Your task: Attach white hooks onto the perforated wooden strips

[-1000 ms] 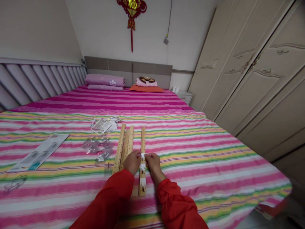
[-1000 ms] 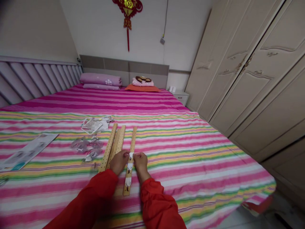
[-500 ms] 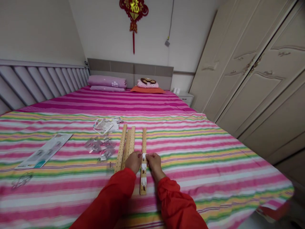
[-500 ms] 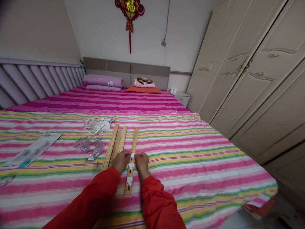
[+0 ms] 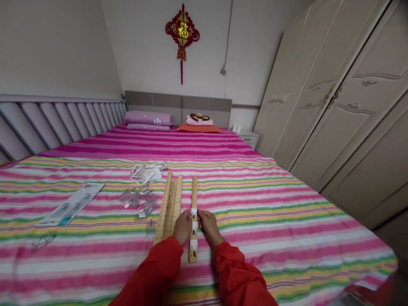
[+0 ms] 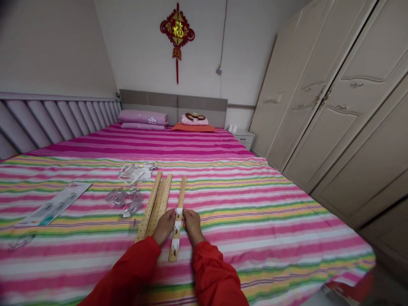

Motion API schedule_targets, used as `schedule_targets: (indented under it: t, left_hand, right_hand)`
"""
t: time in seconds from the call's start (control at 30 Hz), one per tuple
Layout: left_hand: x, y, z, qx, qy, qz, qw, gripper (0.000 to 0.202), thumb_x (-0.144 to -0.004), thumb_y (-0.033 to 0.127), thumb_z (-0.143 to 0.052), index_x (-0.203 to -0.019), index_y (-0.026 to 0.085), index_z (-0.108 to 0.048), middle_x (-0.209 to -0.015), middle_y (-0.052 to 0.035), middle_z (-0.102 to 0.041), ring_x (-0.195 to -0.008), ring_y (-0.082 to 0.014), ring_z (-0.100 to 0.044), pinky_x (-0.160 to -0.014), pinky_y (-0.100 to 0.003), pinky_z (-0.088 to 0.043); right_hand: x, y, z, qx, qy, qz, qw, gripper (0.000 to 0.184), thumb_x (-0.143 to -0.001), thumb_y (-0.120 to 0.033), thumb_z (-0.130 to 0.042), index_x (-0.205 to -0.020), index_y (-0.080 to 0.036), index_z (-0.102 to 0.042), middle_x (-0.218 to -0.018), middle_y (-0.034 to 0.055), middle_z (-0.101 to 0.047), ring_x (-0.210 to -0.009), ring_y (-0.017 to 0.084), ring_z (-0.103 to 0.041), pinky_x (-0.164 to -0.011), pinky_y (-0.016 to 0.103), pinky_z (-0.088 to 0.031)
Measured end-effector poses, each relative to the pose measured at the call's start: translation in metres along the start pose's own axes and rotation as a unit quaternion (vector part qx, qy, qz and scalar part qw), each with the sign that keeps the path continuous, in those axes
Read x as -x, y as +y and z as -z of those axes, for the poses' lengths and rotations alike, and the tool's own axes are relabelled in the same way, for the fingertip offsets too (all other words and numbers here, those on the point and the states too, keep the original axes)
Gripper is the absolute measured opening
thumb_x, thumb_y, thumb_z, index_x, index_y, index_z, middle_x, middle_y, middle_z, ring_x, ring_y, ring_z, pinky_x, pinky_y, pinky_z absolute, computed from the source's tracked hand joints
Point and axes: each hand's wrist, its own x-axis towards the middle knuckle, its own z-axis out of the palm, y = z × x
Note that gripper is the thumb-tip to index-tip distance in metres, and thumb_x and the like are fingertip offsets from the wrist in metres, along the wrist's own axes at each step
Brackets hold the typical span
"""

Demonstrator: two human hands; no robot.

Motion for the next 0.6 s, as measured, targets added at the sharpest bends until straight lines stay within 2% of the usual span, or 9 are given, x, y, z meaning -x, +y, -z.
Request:
schedule_targets:
  t: [0.23, 0.37, 0.47, 0.57, 0.6]
  left_hand:
    - [0.023, 0.003, -0.002, 0.055, -0.029, -0.014, 0.998, 0.020, -0.077, 0.016, -0.050, -0.089, 0.019, -0.066, -0.082, -0.0034, -0.071, -0.079, -0.0171, -0.065, -0.072, -0.026, -0.050]
    - [0.042, -0.001, 0.004, 0.106, -0.087, -0.021, 0.990, 0.021, -0.077, 0.020, -0.051, -0.091, 0.021, -0.067, -0.083, -0.0042, -0.072, -0.082, -0.0187, -0.065, -0.074, -0.029, -0.051]
    - [0.047, -0.006, 0.023, 0.129, -0.099, -0.022, 0.986, 0.023, -0.074, 0.023, -0.055, -0.092, 0.020, -0.068, -0.090, -0.0062, -0.072, -0.090, -0.0199, -0.065, -0.082, -0.030, -0.050]
    - [0.039, -0.021, 0.060, 0.130, -0.030, -0.022, 0.991, 0.029, -0.072, 0.031, -0.058, -0.096, 0.017, -0.067, -0.096, -0.0077, -0.072, -0.090, -0.0210, -0.065, -0.082, -0.032, -0.050]
    - [0.033, -0.029, 0.075, 0.114, 0.014, -0.030, 0.993, 0.029, -0.071, 0.033, -0.057, -0.093, 0.018, -0.067, -0.092, -0.0068, -0.072, -0.086, -0.0209, -0.065, -0.078, -0.032, -0.051]
  right_hand:
    - [0.017, -0.001, 0.007, 0.024, -0.019, 0.001, 1.000, 0.039, -0.069, -0.047, -0.061, -0.044, -0.019, -0.052, -0.026, -0.0065, -0.040, -0.026, 0.008, -0.030, -0.033, 0.022, -0.020]
    - [0.030, 0.004, 0.014, 0.034, -0.034, -0.001, 0.999, 0.040, -0.069, -0.050, -0.061, -0.045, -0.020, -0.052, -0.026, -0.0057, -0.041, -0.025, 0.009, -0.033, -0.032, 0.022, -0.020]
    - [0.034, 0.006, 0.018, 0.032, -0.040, -0.010, 0.999, 0.042, -0.069, -0.053, -0.062, -0.047, -0.019, -0.053, -0.027, -0.0054, -0.043, -0.025, 0.009, -0.034, -0.032, 0.022, -0.021]
    - [0.034, 0.008, 0.020, 0.009, -0.035, -0.019, 0.999, 0.041, -0.065, -0.055, -0.066, -0.053, -0.017, -0.057, -0.035, -0.0047, -0.050, -0.026, 0.008, -0.036, -0.031, 0.021, -0.022]
    - [0.034, 0.008, 0.020, 0.002, -0.034, -0.019, 0.999, 0.041, -0.064, -0.056, -0.067, -0.056, -0.016, -0.058, -0.038, -0.0046, -0.052, -0.026, 0.007, -0.037, -0.030, 0.020, -0.022]
